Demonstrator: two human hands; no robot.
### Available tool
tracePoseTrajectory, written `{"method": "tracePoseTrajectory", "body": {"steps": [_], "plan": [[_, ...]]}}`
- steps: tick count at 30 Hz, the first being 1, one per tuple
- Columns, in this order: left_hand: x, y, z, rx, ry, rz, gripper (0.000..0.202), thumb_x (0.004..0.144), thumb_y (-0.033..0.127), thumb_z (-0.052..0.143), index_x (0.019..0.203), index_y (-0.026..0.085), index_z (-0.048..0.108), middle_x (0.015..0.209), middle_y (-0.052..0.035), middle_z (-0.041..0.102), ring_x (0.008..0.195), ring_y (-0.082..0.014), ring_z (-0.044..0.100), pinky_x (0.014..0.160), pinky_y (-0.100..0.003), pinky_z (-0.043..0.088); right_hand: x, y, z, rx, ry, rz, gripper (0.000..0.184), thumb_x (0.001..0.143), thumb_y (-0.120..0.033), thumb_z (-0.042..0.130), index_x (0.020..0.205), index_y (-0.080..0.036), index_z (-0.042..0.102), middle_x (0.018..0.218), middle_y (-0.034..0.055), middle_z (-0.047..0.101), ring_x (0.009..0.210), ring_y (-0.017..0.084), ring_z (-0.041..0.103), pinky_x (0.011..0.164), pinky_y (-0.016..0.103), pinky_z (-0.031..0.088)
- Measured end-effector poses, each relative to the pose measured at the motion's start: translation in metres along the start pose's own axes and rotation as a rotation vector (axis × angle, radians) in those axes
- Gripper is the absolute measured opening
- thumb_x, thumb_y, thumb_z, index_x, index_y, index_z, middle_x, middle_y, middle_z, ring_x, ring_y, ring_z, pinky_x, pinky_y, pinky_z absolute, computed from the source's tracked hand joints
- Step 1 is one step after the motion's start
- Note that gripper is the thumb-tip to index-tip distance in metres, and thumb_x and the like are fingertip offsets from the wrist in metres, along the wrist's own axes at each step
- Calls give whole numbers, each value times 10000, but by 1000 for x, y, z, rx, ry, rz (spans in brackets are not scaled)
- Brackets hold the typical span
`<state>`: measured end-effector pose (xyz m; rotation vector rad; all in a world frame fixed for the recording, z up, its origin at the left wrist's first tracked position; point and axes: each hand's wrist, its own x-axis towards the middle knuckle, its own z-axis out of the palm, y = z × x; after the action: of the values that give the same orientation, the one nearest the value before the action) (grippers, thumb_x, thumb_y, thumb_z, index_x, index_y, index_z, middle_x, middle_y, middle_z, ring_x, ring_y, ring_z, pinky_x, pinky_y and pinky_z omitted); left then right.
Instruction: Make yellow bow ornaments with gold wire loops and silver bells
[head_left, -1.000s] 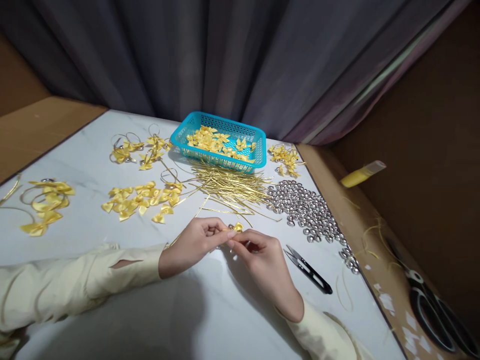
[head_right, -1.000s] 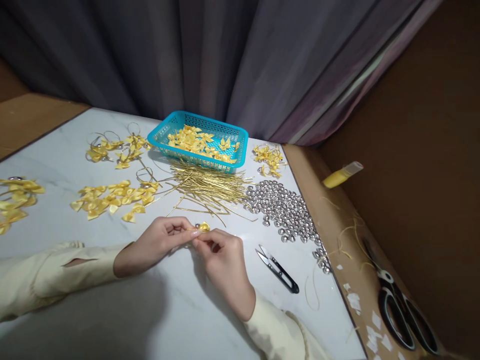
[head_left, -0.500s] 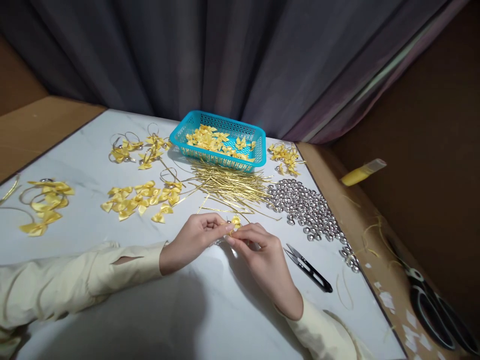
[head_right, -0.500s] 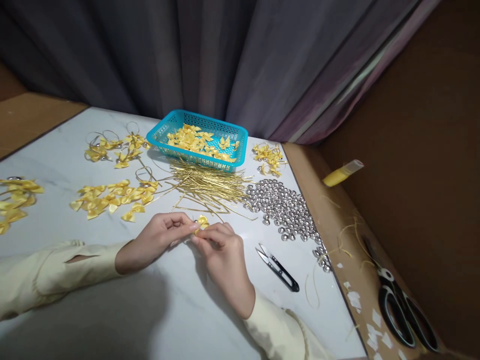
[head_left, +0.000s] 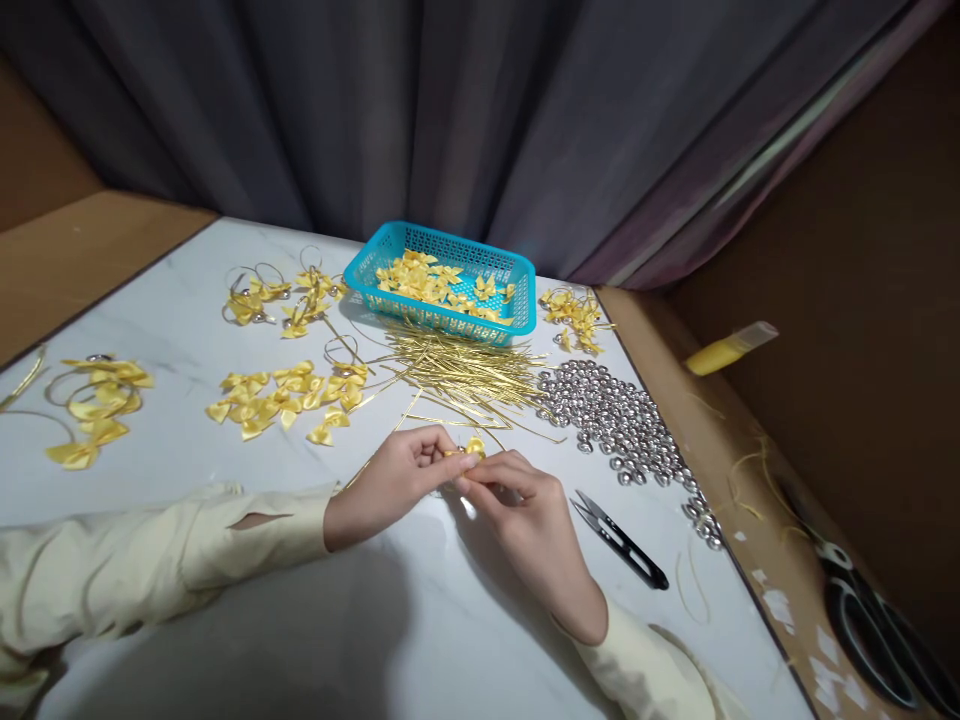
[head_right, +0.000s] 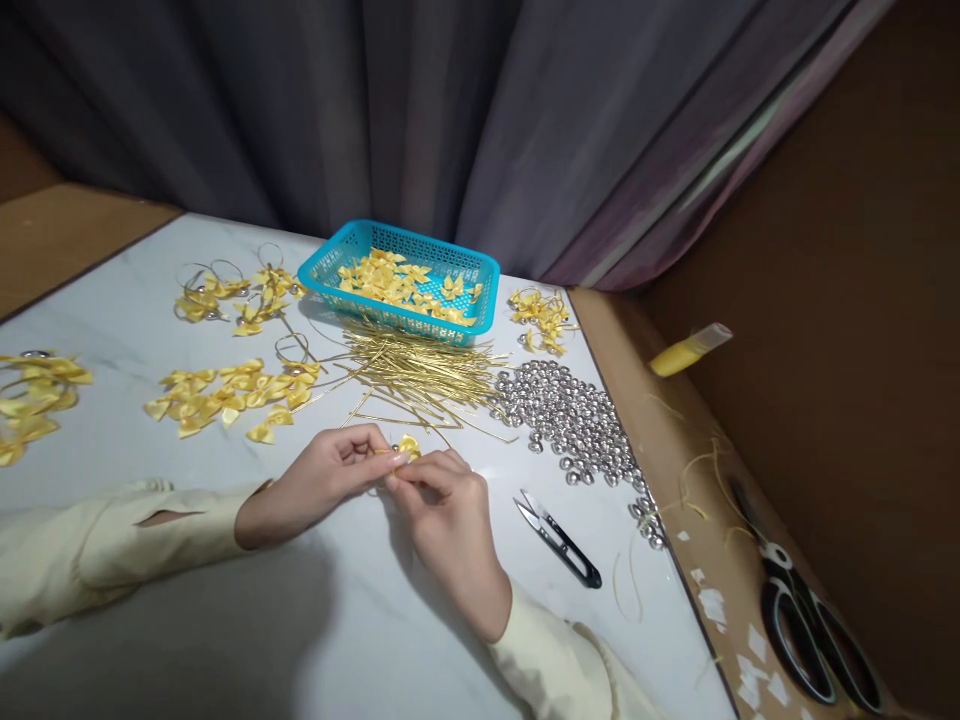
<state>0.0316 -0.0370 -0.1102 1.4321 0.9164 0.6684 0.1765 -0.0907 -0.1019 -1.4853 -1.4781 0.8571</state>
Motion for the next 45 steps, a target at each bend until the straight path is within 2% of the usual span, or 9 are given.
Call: {"method": "tracePoseTrajectory", "body": {"steps": [4,8,17,25,30,36,40,43,45], "plan": [[-2,-3,-1,90,-7,45,276,824,369,510,655,156,469,592,52,416,555,-87,390,512,-203,314,-1,-2,1,28,-6,2,110,764,-157,628,716,-206,715,738,44,684,723,176,611,685,318,478],[-4,-3,0,165,23,86,280,831,363,492,643,160,452,580,56,406,541,-84,370,504,-202,305,-2,-2,2,49,2,5,96,763,-177,635,710,-205,710,736,44,684,723,177,615,692,322,478],[-2,0,1,145,41,57,299,810,381,510,616,160,452,563,52,424,525,-84,382,493,-202,307,2,0,1,48,5,-25,89,750,-155,647,709,-206,707,737,40,688,715,173,613,679,312,478],[0,-1,-1,11,-20,35,291,818,381,519,642,153,472,583,43,445,554,-92,406,516,-205,319,1,4,-1,-207,40,-220,89,757,-144,665,703,-211,644,710,20,648,748,191,545,691,338,414],[0,0,-1,-56,-56,-4,281,800,343,540,618,152,442,568,60,392,537,-78,363,503,-198,288,-1,2,-2,-372,77,-343,136,796,-160,635,688,-193,559,705,13,605,746,180,498,681,327,355],[3,1,-3,-84,-116,-55,280,771,346,568,607,147,458,534,66,370,502,-70,313,462,-193,225,-2,4,-3,-474,118,-397,140,821,-194,602,714,-197,511,718,17,574,744,180,484,690,323,337],[2,3,-5,-62,-157,-55,293,766,355,574,594,142,467,524,62,392,502,-71,325,469,-197,232,4,2,-11,-402,74,-315,160,793,-268,635,732,-200,504,755,21,575,777,191,496,713,320,343],[1,4,-4,-25,-192,-48,297,766,365,572,600,142,466,536,56,407,512,-73,335,473,-197,244,13,-1,-23,-200,-60,-127,295,709,-417,686,768,-199,497,798,24,566,765,179,499,685,288,378],[0,3,-3,12,-207,-47,294,754,354,578,591,147,447,527,66,380,502,-68,318,462,-192,237,18,-3,-29,-99,-127,-27,309,730,-459,647,741,-193,490,750,9,540,723,158,486,666,264,385]]}}
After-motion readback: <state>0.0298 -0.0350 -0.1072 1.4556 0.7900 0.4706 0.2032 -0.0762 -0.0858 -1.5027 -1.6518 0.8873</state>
